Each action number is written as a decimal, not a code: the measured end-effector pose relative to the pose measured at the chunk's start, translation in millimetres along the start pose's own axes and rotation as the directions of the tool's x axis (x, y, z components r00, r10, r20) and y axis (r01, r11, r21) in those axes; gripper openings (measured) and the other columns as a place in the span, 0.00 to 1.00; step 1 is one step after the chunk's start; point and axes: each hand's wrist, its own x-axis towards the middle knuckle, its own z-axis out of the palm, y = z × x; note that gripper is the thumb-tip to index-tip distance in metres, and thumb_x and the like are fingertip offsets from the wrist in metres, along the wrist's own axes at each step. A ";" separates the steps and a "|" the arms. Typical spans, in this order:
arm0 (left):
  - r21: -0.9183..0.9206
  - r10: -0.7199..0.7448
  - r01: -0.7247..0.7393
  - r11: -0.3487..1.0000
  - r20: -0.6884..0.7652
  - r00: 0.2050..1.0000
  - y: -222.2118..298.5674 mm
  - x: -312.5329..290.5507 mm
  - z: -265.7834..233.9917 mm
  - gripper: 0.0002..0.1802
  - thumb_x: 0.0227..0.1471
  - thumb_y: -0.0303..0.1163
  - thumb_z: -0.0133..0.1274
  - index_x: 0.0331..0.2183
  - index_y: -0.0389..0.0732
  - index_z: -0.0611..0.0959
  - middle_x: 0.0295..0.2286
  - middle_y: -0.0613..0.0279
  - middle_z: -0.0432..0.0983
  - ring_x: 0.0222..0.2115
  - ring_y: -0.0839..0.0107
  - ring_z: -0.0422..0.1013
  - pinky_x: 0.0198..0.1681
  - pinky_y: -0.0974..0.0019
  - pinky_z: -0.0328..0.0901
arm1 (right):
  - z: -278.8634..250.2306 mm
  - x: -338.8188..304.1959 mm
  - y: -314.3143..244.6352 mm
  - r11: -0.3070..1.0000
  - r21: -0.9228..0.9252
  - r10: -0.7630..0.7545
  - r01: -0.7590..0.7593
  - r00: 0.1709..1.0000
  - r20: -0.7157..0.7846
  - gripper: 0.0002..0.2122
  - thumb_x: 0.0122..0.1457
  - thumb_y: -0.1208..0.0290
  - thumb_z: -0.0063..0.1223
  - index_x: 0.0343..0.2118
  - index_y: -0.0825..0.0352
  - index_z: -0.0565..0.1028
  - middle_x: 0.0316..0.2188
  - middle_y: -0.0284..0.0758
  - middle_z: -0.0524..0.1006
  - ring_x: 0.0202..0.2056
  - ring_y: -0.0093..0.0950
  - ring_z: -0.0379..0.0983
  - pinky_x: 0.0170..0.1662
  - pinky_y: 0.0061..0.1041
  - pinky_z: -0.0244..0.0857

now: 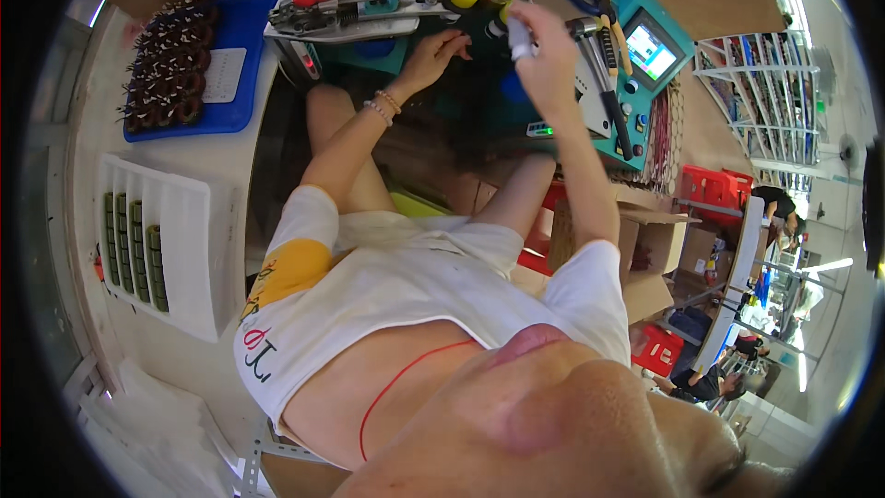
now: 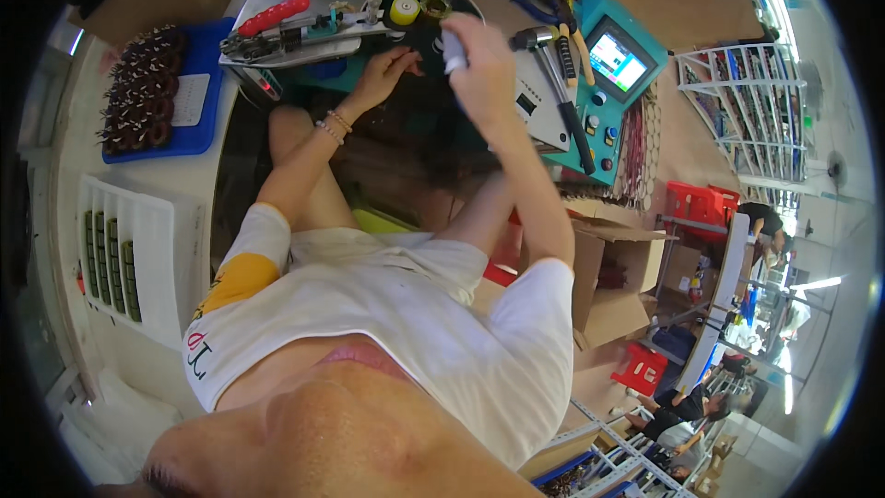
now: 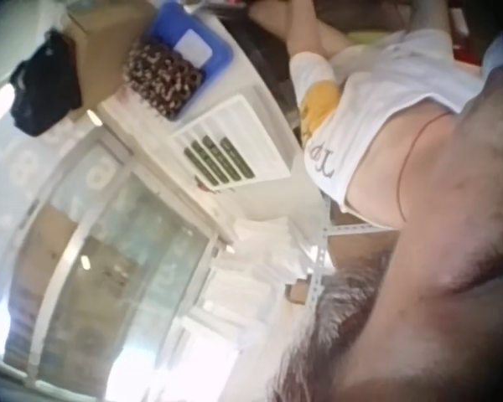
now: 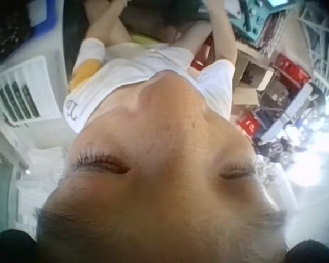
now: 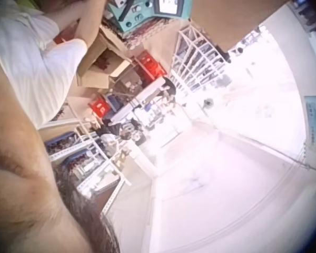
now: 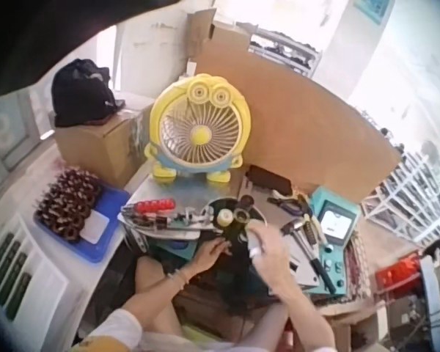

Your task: The person winds toroidal coils using a winding machine, loading cores into the machine, wrapping wire and tape around them, and removing the wound coils by hand.

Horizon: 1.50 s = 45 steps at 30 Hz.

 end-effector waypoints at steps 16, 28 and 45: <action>0.076 -0.091 0.096 0.992 -0.068 0.994 22.1 -37.0 -3.2 0.15 0.65 0.39 0.46 0.36 0.37 0.79 0.21 0.71 0.68 0.20 0.83 0.62 0.26 0.78 0.58 | 11.3 52.9 8.5 0.966 -0.158 -0.158 0.205 0.950 0.268 0.08 0.50 0.78 0.58 0.34 0.62 0.75 0.30 0.33 0.77 0.37 0.37 0.72 0.41 0.34 0.61; -0.459 -0.524 0.470 0.754 0.010 0.851 185.5 -101.1 25.1 0.14 0.67 0.37 0.39 0.34 0.38 0.72 0.17 0.74 0.55 0.14 0.84 0.50 0.15 0.77 0.45 | 3.9 20.3 1.0 0.764 -0.272 -0.501 0.585 0.804 0.322 0.25 0.49 0.75 0.56 0.53 0.50 0.71 0.50 0.31 0.70 0.50 0.30 0.68 0.54 0.40 0.55; 0.931 0.406 -0.307 0.199 0.206 0.890 149.6 50.7 -16.2 0.32 0.48 0.55 0.59 0.44 0.37 0.78 0.37 0.54 0.76 0.45 0.54 0.70 0.53 0.37 0.54 | -1.5 127.3 123.7 0.839 0.539 -0.351 -0.077 0.680 0.644 0.16 0.50 0.77 0.45 0.42 0.66 0.78 0.42 0.37 0.75 0.48 0.32 0.70 0.56 0.23 0.59</action>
